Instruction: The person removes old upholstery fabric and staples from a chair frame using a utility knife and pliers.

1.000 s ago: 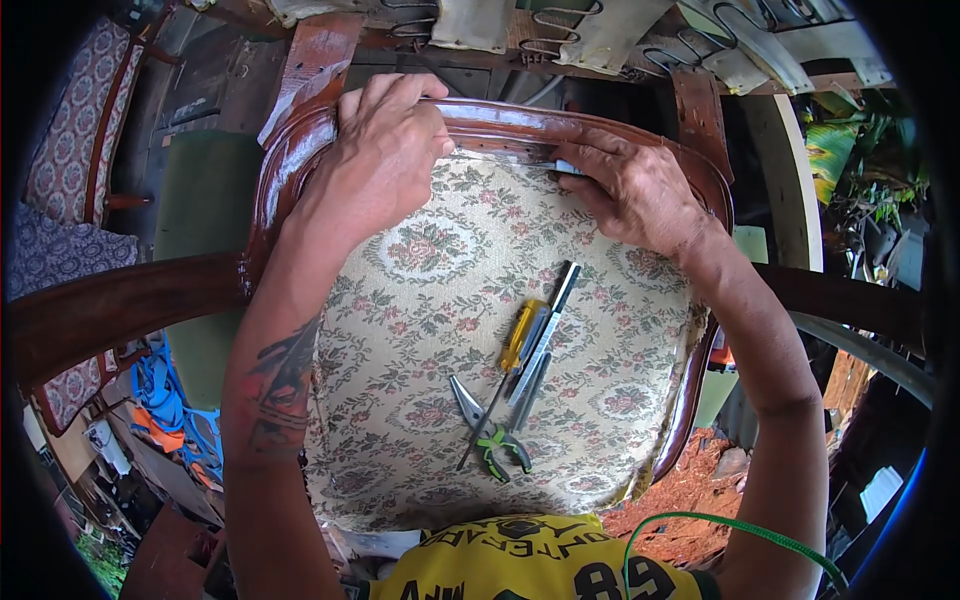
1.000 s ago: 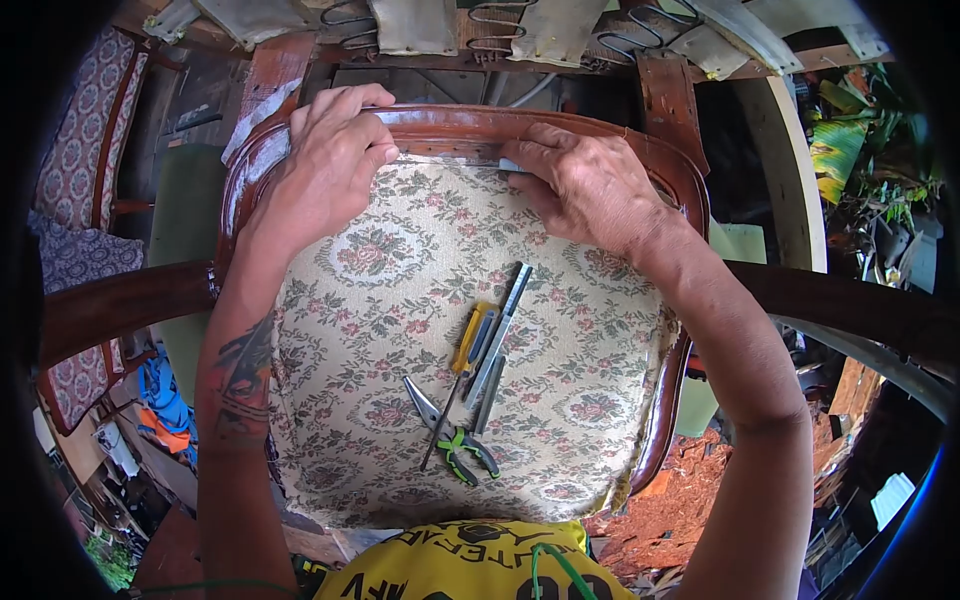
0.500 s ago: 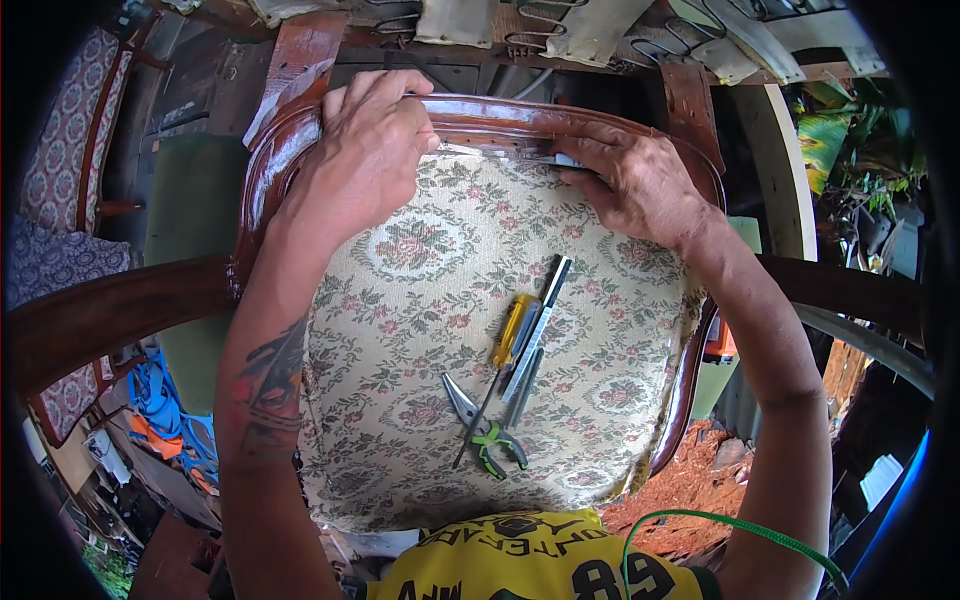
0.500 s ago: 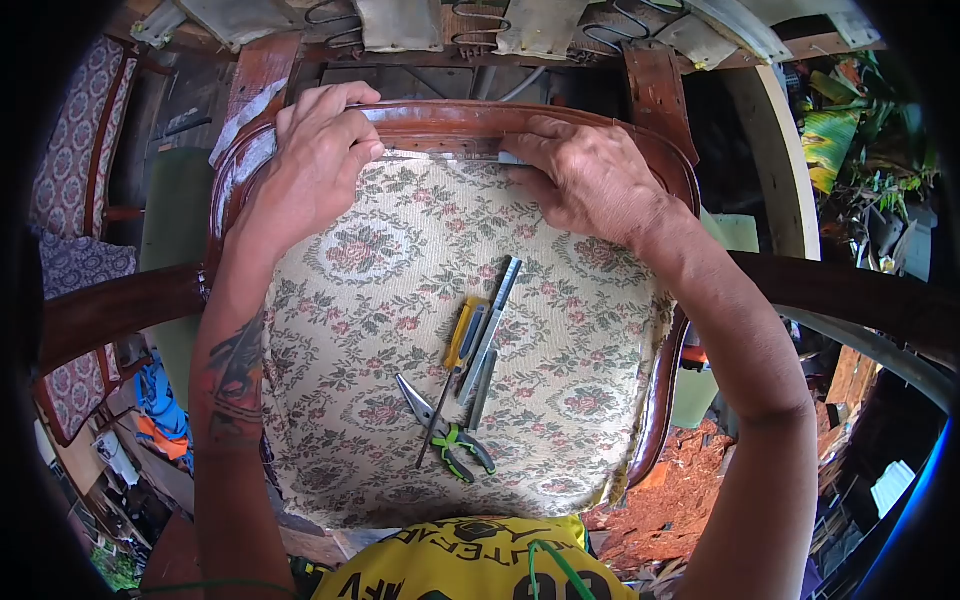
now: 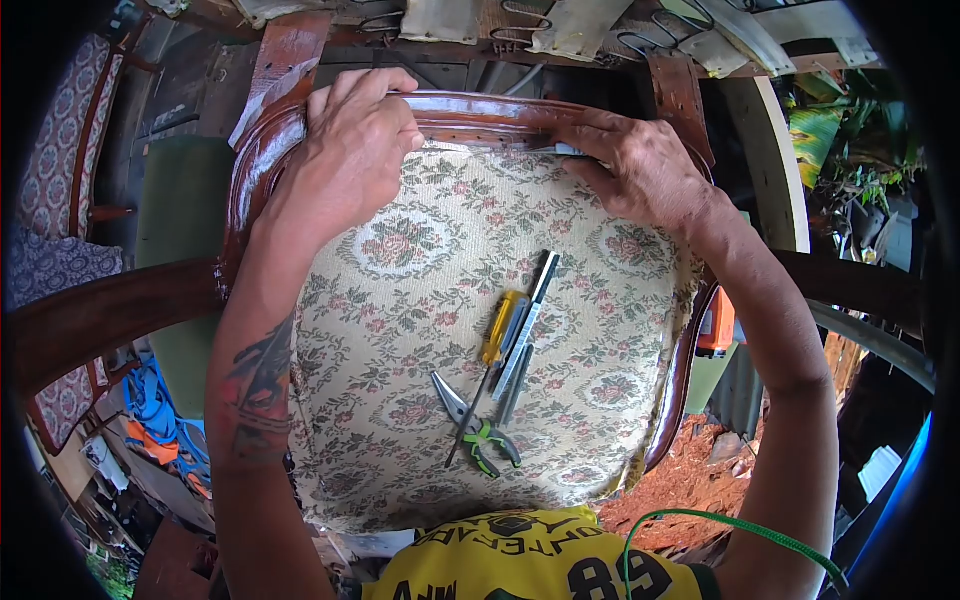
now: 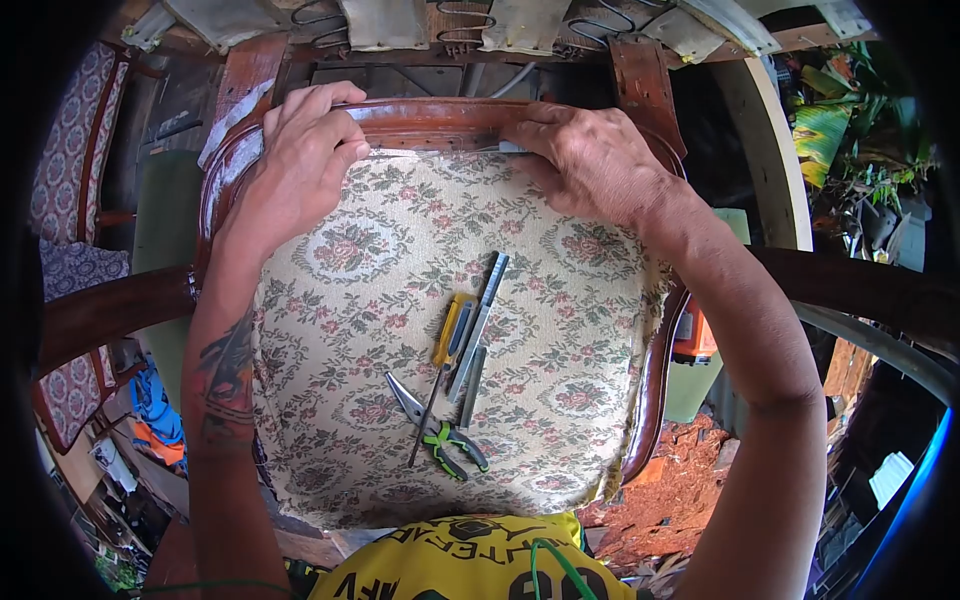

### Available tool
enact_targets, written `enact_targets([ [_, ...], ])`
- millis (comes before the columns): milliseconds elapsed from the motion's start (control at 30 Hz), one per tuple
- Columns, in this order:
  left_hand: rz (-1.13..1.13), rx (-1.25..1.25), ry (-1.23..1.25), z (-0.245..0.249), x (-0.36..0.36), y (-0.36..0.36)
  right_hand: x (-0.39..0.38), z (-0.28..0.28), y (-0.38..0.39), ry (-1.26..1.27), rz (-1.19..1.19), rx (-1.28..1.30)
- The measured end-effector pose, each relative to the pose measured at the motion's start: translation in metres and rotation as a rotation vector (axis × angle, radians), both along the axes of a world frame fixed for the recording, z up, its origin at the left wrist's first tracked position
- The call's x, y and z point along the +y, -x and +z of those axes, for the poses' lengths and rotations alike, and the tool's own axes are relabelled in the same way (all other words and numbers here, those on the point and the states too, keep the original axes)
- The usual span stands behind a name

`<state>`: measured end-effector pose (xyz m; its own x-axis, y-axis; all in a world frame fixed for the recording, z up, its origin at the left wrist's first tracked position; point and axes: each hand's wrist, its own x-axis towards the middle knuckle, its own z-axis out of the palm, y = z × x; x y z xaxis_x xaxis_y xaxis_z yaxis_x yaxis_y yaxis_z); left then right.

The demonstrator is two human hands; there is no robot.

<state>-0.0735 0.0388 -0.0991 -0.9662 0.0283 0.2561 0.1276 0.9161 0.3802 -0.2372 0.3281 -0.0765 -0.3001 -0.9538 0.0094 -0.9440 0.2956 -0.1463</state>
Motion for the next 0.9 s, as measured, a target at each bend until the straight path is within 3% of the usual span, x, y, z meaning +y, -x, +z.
enact_targets([
  [400, 0.029, -0.055, 0.047, 0.004, 0.019, 0.008, 0.014, 0.009, 0.0, -0.108, -0.08, 0.053],
  [900, -0.004, -0.01, -0.05, -0.024, 0.05, 0.03, 0.012, 0.014, 0.007, -0.069, 0.014, 0.054],
])
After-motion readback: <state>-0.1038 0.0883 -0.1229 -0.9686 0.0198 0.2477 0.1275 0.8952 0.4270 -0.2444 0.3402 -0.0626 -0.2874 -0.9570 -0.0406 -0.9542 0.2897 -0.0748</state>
